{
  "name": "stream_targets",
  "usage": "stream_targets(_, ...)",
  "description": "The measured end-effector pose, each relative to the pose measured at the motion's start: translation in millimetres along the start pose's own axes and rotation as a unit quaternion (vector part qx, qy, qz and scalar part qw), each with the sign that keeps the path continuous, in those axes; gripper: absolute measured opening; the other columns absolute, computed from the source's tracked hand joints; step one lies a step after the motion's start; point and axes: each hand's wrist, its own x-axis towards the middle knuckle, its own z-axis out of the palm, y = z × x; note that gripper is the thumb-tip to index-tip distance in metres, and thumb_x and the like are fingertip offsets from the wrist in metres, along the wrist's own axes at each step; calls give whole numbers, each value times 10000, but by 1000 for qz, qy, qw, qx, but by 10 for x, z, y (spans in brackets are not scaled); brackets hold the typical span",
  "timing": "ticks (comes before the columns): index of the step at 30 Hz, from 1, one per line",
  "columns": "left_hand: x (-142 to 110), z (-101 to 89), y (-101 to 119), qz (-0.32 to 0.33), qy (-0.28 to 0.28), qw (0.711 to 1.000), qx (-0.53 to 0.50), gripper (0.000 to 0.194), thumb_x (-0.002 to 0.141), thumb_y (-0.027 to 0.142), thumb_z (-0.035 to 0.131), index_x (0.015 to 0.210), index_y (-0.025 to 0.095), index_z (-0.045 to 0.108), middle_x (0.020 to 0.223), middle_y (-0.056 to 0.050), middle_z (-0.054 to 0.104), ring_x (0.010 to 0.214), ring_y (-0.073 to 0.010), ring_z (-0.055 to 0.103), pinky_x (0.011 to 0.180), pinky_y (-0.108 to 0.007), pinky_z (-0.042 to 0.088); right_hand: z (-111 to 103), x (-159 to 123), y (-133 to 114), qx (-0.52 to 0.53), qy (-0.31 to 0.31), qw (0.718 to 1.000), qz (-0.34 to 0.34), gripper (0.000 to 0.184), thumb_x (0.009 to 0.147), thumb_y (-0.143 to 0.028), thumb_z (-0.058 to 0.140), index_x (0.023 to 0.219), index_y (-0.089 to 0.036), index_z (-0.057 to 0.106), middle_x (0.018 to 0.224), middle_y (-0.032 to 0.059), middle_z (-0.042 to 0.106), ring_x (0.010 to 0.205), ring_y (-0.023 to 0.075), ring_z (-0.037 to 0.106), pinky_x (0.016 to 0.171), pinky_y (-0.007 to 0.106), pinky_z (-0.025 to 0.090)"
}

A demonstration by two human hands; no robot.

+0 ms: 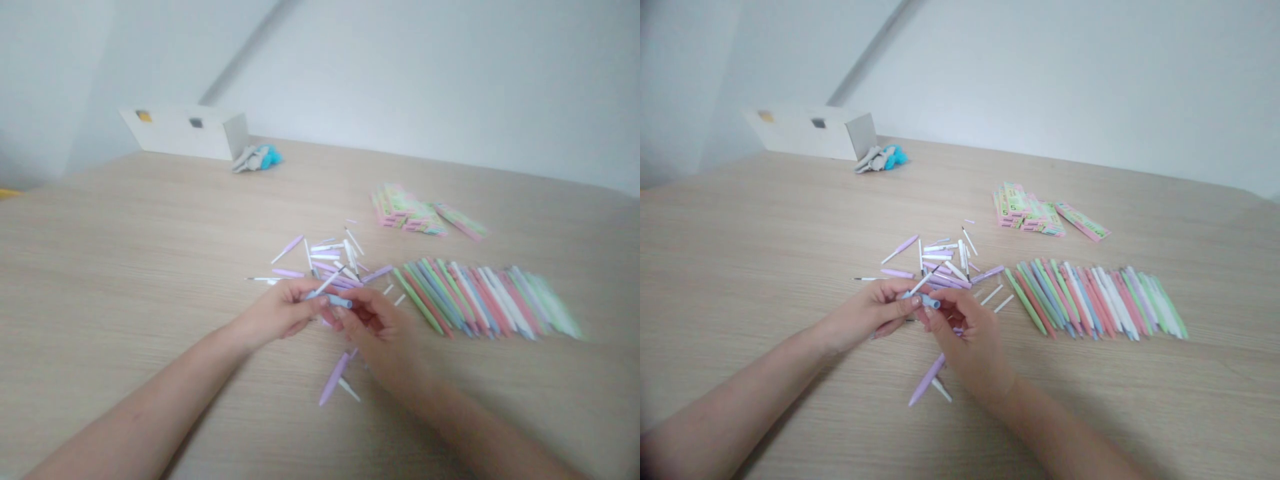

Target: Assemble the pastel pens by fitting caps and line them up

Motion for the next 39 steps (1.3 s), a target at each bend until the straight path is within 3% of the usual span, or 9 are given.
stream_targets(3,9,-36,3,-3,40,999,-6,310,840,390,587,992,131,660,754,-53,682,334,-2,274,323,-169,146,-62,108,-6,-54,-8,999,0,196,830,-222,573,1025,-227,593,804,10,686,701,138,654,601,239,514)
stream_targets(6,13,-96,13,14,129,991,-37,296,832,372,606,1032,158,651,802,-46,685,344,1,273,334,-169,140,-266,480,17,-176,40,983,-39,240,804,-158,535,1029,-204,608,899,31,702,728,139,652,638,245,507)
stream_targets(8,20,-144,11,23,177,983,-50,281,821,364,622,1007,158,660,816,-46,683,350,3,269,338,-169,138,-428,857,86,-306,77,948,-50,234,800,-134,508,979,-167,656,927,52,710,811,149,653,727,246,496)
stream_targets(10,29,-188,2,27,198,978,-57,273,814,363,628,969,141,667,812,-53,681,348,4,260,334,-171,138,-550,1255,196,-449,48,892,-28,266,802,-123,493,981,-146,688,993,67,713,909,157,642,831,245,460)
stream_targets(13,44,-232,-10,31,211,974,-71,274,804,356,637,965,136,658,786,-50,678,339,1,255,322,-166,143,-600,1737,383,-489,19,872,-5,271,799,-144,502,965,-120,717,974,97,725,915,191,645,834,267,447)
stream_targets(17,56,-260,8,33,241,965,-100,259,770,338,668,939,144,638,749,-32,677,329,-1,267,314,-149,158,-508,2057,573,-524,-5,851,21,273,799,-259,548,914,-92,731,937,145,723,899,229,646,786,285,445)
stream_targets(27,45,-281,124,36,289,948,-129,365,749,319,679,1067,145,631,677,-11,652,328,-5,253,302,-140,157,-391,2153,721,-573,-41,817,46,273,797,-192,488,855,-66,722,878,185,709,834,222,638,721,269,415)
stream_targets(33,49,-299,111,41,305,943,-125,292,751,310,675,981,135,634,678,-14,653,324,-2,252,298,-140,168,-342,2019,611,-563,-103,820,13,270,809,-234,499,807,-85,724,821,140,714,774,191,624,696,249,402)
stream_targets(39,57,-309,102,54,298,945,-121,221,764,307,664,893,134,617,693,-19,651,333,-2,261,302,-140,174,-235,1803,396,-532,-131,836,-37,253,833,-214,496,941,-122,706,960,92,709,879,162,605,760,227,393)
